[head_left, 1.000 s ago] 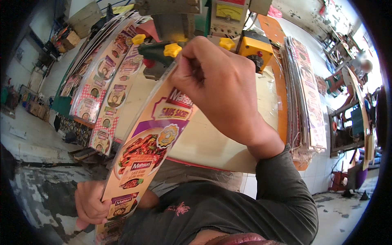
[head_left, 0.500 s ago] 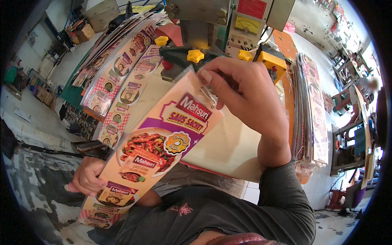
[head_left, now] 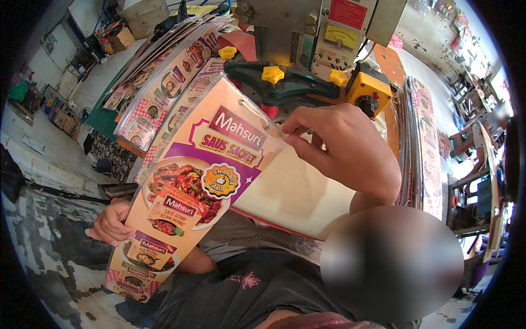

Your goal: The person picks up and inspects printed plastic packaging sheets for sauce sachets, peeling off small labels or stickers from the corners by hand.

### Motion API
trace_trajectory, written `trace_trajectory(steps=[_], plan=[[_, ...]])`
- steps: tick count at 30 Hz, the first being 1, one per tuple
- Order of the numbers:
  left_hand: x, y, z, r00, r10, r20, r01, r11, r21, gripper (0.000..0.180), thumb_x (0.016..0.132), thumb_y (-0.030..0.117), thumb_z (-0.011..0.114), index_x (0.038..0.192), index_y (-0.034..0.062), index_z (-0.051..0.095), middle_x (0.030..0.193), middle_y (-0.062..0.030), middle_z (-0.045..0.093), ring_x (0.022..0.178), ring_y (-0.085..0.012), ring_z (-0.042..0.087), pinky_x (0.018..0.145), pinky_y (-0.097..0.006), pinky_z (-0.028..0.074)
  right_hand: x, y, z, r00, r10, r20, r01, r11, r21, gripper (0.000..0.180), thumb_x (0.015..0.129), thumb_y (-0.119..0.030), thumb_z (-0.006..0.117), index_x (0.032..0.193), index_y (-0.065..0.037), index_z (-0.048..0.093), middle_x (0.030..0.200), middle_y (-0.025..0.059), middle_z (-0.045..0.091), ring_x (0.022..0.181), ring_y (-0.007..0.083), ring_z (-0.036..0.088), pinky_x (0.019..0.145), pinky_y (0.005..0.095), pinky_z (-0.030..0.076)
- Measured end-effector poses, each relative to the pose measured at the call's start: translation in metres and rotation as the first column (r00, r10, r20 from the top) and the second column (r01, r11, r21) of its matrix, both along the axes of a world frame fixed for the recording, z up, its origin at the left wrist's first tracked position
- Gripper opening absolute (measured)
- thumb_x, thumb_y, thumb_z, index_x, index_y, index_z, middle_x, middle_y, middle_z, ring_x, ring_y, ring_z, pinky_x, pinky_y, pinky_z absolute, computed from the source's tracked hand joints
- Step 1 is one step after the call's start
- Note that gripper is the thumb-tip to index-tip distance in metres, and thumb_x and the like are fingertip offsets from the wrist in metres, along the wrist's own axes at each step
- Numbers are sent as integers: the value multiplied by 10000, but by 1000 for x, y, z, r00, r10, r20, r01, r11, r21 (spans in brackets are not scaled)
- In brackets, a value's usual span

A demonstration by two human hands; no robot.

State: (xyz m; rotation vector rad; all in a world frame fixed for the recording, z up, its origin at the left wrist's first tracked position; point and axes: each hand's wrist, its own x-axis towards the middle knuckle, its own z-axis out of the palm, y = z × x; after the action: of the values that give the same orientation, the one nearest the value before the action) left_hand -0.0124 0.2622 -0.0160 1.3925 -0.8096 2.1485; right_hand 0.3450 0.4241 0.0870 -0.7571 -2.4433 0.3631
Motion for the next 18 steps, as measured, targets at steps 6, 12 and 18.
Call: trace_trajectory(steps=[6, 12, 18], plan=[[0, 6, -3, 1000, 6, 9, -6, 1000, -10, 527, 1172, 287, 360, 673, 167, 483, 543, 38, 458, 423, -69, 407, 601, -232, 392, -3, -1, -1, 989, -92, 114, 85, 994, 70, 108, 919, -149, 706, 967, -52, 698, 807, 123, 735, 762, 349, 713, 672, 440, 535], [2, 9, -4, 1000, -7, 0, 7, 1000, 2, 556, 1170, 295, 357, 649, 161, 497, 515, 26, 473, 414, -74, 427, 591, -238, 394, 1, -3, -3, 986, -123, 114, 112, 989, 95, 101, 912, -146, 699, 952, -54, 691, 777, 118, 730, 746, 349, 711, 668, 445, 532], [3, 5, 3, 998, -60, -10, 60, 998, 20, 520, 1157, 299, 404, 685, 141, 555, 521, 30, 508, 436, -86, 471, 635, -234, 453, -6, -8, 2, 984, -151, 91, 139, 982, 125, 81, 900, -126, 700, 926, -51, 679, 742, 119, 711, 707, 344, 703, 636, 437, 525]])
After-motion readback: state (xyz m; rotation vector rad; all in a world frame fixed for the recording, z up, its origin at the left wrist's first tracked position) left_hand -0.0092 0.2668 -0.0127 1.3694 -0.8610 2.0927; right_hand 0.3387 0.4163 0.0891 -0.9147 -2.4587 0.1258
